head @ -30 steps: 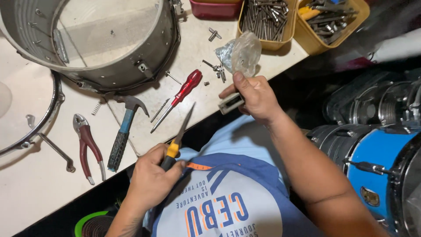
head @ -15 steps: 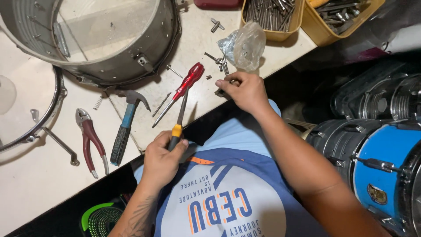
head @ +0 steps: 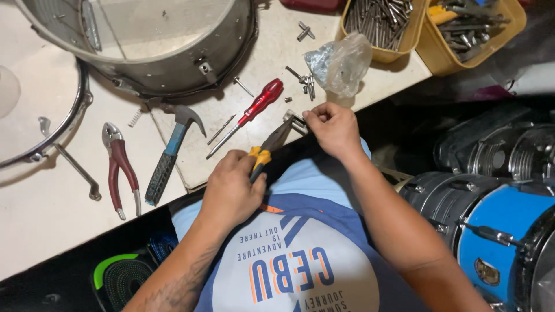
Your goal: Repairing and disassembling drum hardware components using hand tools at a workbench
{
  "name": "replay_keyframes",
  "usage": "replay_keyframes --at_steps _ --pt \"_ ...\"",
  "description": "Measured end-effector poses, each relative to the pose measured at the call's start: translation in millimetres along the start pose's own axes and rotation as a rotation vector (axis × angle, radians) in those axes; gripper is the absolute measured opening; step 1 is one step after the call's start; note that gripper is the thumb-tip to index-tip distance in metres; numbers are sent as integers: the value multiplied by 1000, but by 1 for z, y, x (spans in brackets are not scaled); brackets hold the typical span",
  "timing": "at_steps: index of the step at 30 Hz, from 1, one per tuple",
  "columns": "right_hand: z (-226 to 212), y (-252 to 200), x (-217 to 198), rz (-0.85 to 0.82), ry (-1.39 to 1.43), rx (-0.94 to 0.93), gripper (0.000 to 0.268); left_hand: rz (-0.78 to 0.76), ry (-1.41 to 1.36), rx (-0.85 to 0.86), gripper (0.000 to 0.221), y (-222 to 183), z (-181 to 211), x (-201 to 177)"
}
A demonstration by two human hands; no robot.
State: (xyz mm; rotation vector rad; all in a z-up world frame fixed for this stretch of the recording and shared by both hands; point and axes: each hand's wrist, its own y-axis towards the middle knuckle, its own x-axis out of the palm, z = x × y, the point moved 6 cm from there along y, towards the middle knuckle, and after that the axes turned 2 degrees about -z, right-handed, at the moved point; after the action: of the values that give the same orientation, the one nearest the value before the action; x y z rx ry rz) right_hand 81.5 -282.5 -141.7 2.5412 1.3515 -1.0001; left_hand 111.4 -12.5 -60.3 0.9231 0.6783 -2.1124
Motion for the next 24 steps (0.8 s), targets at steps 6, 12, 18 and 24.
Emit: replay_keyframes --at_steps 6,12,18,24 --pt "-43 -28 -5 -51 113 -209 49 -139 65 -54 31 14 -12 14" --pt "-57 -41 5 60 -55 -628 39 -190 3 -55 32 14 -9 10" --pt "-52 -38 -1 71 -50 -723 37 -151 40 -12 32 7 2 -7" --pt "-40 -25 -7 -150 31 -468 22 -183 74 5 32 5 10 -13"
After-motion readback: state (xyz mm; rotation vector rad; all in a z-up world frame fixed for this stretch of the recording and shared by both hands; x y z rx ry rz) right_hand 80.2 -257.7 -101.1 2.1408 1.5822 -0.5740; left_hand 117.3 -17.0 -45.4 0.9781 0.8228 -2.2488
